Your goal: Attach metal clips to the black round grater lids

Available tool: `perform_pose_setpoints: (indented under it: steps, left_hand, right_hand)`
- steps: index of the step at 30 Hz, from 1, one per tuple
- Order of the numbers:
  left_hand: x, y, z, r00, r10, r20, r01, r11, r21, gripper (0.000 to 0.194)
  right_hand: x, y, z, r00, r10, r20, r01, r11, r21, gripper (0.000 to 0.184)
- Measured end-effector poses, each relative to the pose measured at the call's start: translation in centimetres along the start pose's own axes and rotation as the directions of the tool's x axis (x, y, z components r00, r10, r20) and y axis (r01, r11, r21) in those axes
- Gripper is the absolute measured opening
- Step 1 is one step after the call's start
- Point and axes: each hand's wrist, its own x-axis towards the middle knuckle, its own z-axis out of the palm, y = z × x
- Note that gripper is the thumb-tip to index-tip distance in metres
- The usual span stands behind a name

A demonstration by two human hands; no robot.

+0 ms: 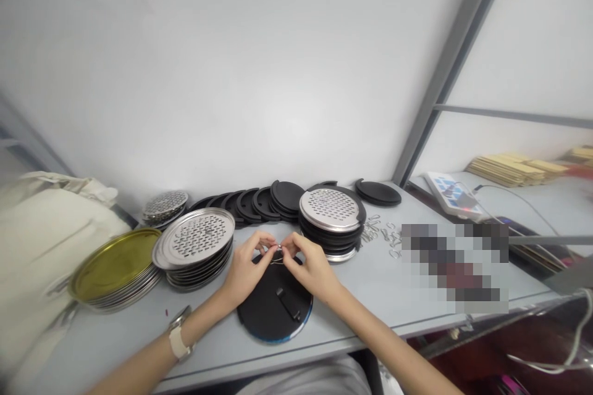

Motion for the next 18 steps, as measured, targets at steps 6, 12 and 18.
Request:
perform_pose_setpoints:
  steps: [6, 12, 18]
  left_hand:
    - [0.1, 0.0, 0.1, 1.000, 0.000, 0.004, 0.000, 1.000, -0.005, 0.006]
    - [0.0, -0.2, 0.1, 1.000, 0.002, 0.018, -0.002, 1.000, -0.011, 0.009]
    - [0.1, -0.4, 0.1, 0.999, -0.032, 0.039, 0.034, 0.998, -0.052, 0.012]
  right_hand:
    - [0.2, 0.6, -0.1, 0.989, 0.124, 0.082, -0.138, 0.971, 0.195, 0.018]
    - [0.5, 1.0, 0.0, 0.959, 0.187, 0.212, -0.260, 0.878, 0.402, 0.028]
    - [0.4, 1.1, 0.1, 0.965, 0.176, 0.194, -0.236, 0.905, 0.354, 0.029]
